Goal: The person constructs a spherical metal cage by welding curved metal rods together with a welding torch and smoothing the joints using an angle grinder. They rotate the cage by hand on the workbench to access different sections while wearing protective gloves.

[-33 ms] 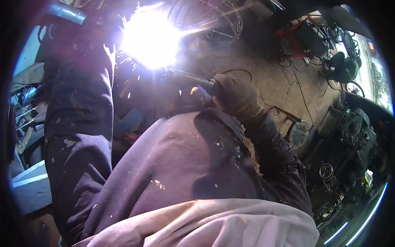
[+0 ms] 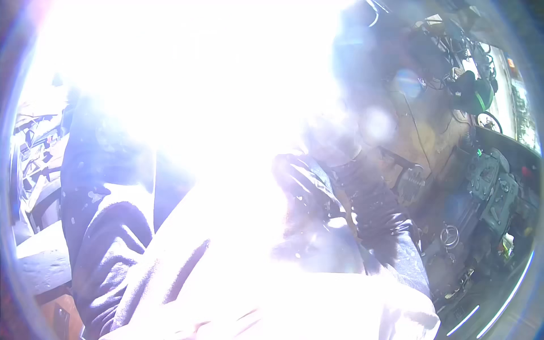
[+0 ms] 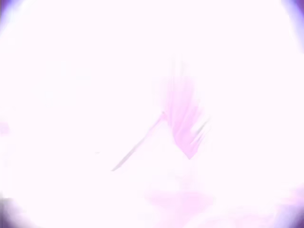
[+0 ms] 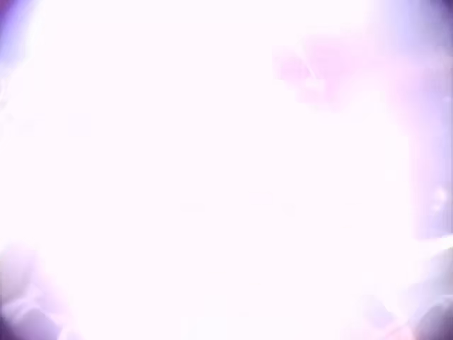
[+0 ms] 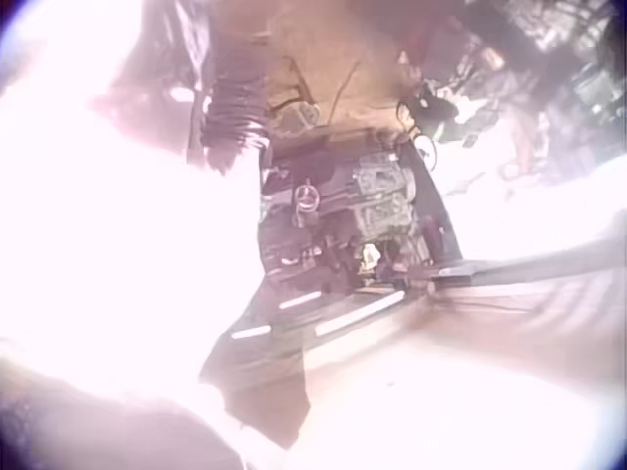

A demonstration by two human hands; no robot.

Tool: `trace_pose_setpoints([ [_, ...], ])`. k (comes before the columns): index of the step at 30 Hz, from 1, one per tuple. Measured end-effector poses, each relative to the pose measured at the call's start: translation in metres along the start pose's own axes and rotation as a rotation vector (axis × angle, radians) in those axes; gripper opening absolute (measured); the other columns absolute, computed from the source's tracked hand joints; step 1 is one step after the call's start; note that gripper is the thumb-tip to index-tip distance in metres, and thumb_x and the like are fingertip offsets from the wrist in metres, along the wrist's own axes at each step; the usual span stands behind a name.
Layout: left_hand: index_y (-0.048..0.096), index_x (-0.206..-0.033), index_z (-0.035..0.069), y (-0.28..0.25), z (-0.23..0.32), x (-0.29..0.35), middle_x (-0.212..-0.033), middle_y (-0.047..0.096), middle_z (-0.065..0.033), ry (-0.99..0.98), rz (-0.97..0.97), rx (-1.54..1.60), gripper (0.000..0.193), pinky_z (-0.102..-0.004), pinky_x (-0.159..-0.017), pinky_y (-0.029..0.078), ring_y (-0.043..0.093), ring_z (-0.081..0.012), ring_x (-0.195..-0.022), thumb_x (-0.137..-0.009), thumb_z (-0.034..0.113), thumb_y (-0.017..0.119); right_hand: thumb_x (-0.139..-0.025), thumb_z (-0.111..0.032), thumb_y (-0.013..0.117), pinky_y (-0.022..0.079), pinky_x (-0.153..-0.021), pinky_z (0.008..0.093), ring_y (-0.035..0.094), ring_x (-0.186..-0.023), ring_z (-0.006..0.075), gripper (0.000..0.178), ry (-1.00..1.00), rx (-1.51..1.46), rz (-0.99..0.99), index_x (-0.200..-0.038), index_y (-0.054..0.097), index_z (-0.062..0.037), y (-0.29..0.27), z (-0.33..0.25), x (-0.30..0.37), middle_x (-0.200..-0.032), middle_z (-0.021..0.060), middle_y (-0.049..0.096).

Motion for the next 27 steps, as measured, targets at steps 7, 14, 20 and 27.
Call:
trace_pose_setpoints([
  [7, 0.066, -0.108, -0.002, 0.000, -0.002, -0.005, -0.108, 0.066, -0.0248, -0.027, 0.016, 0.032, 0.054, -0.0468, -0.089, 0.047, 0.062, -0.0404, -0.104, -0.098, 0.045, 0.040, -0.071, -0.014, 0.075, 0.055, -0.056, 0.0378, 0.069, -0.067, 0.0294, 0.043, 0.001, -0.088, 0.054, -0.109, 0.057, -0.0082, -0.009, 0.015, 0.017, -0.082, 0.0107, 0.068],
  [14, 0.066, -0.110, -0.002, -0.008, 0.001, -0.006, -0.109, 0.065, -0.0266, -0.147, 0.027, 0.102, 0.059, -0.0476, -0.091, 0.046, 0.061, -0.0428, -0.107, -0.099, 0.049, 0.038, -0.074, -0.018, 0.075, 0.055, -0.064, 0.0375, 0.070, -0.072, 0.0326, 0.028, 0.383, -0.096, 0.081, -0.097, 0.064, -0.0045, -0.021, 0.035, 0.040, -0.076, 0.0138, 0.067],
  [20, 0.065, -0.110, -0.004, 0.011, -0.013, -0.017, -0.110, 0.064, -0.0292, -0.193, -0.055, 0.004, 0.066, -0.0509, -0.090, 0.047, 0.061, -0.0442, -0.104, -0.100, 0.053, 0.032, -0.078, -0.008, 0.075, 0.053, -0.076, 0.0334, 0.066, -0.089, 0.0184, 0.039, 0.603, -0.013, 0.175, -0.110, 0.052, -0.0028, -0.014, 0.068, 0.074, -0.100, 0.0085, 0.066],
  [27, 0.066, -0.106, -0.003, 0.004, -0.008, -0.009, -0.101, 0.066, -0.0271, -0.262, -0.003, 0.133, 0.063, -0.0517, -0.083, 0.047, 0.063, -0.0430, -0.096, -0.100, 0.050, 0.034, -0.078, -0.009, 0.077, 0.052, -0.077, 0.0322, 0.065, -0.089, 0.0170, 0.038, 0.712, -0.117, 0.304, -0.107, 0.053, -0.0047, -0.019, 0.090, 0.095, -0.097, 0.0074, 0.065],
])
Point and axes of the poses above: each hand's wrist, its own x-axis away from the middle knuckle, its own y-axis out of the palm, z = x × y, the point moved 7 cm from there along -x, towards the middle knuckle
